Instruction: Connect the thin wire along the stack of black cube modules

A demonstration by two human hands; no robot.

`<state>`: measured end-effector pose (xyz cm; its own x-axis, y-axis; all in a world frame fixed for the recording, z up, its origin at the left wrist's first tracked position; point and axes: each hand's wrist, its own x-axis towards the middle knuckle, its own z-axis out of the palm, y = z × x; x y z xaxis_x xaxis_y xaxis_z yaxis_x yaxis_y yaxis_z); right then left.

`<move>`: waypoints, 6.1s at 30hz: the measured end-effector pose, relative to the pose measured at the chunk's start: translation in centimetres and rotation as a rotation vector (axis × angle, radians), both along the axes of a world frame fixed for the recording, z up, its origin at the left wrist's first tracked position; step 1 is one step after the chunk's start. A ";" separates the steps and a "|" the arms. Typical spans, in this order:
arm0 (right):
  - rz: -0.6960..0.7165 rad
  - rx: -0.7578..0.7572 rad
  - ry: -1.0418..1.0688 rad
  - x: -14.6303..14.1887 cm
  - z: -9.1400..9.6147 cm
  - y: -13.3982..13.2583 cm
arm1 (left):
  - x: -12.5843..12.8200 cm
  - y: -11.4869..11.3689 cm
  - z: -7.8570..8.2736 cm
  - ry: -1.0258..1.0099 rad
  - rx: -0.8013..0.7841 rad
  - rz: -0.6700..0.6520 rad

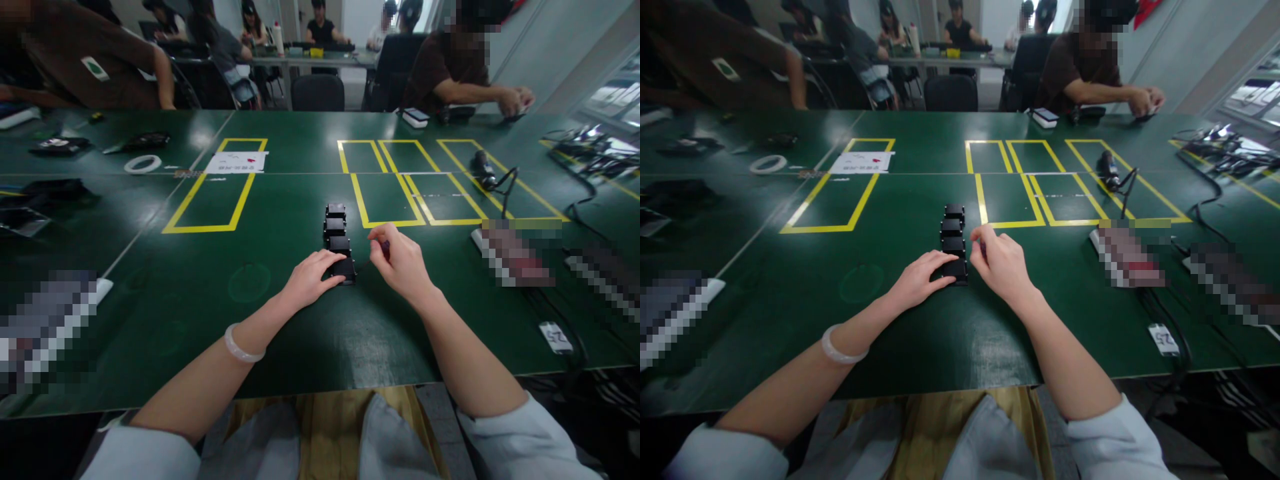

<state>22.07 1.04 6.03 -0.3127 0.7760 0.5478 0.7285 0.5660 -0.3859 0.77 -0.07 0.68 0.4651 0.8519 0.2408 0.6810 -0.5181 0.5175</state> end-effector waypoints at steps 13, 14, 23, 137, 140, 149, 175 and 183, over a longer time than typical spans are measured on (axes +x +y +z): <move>0.018 0.068 -0.089 -0.1 0.1 0.0 | 0.0 0.0 0.1 0.016 0.004 -0.001; 0.017 0.081 -0.099 -0.2 0.1 0.0 | 0.1 0.0 0.1 0.017 0.004 -0.002; 0.025 0.084 -0.120 -0.2 0.3 -0.2 | 0.1 -0.1 0.1 0.019 0.000 0.004; -0.192 -0.114 -0.375 -3.6 2.1 2.5 | 0.1 -0.1 0.2 0.030 -0.005 0.000; -0.145 -0.136 -0.359 -3.6 2.2 2.2 | 0.1 -0.1 0.2 0.029 -0.001 -0.005; -0.173 -0.081 -0.281 -2.6 1.2 2.4 | 0.0 -0.1 0.2 0.010 -0.006 -0.006; -0.208 -0.076 -0.293 -2.0 1.1 2.8 | 0.1 0.0 0.2 0.002 -0.006 -0.003; -0.171 -0.076 -0.288 -2.0 1.1 2.8 | 0.1 0.0 0.2 0.007 -0.003 -0.006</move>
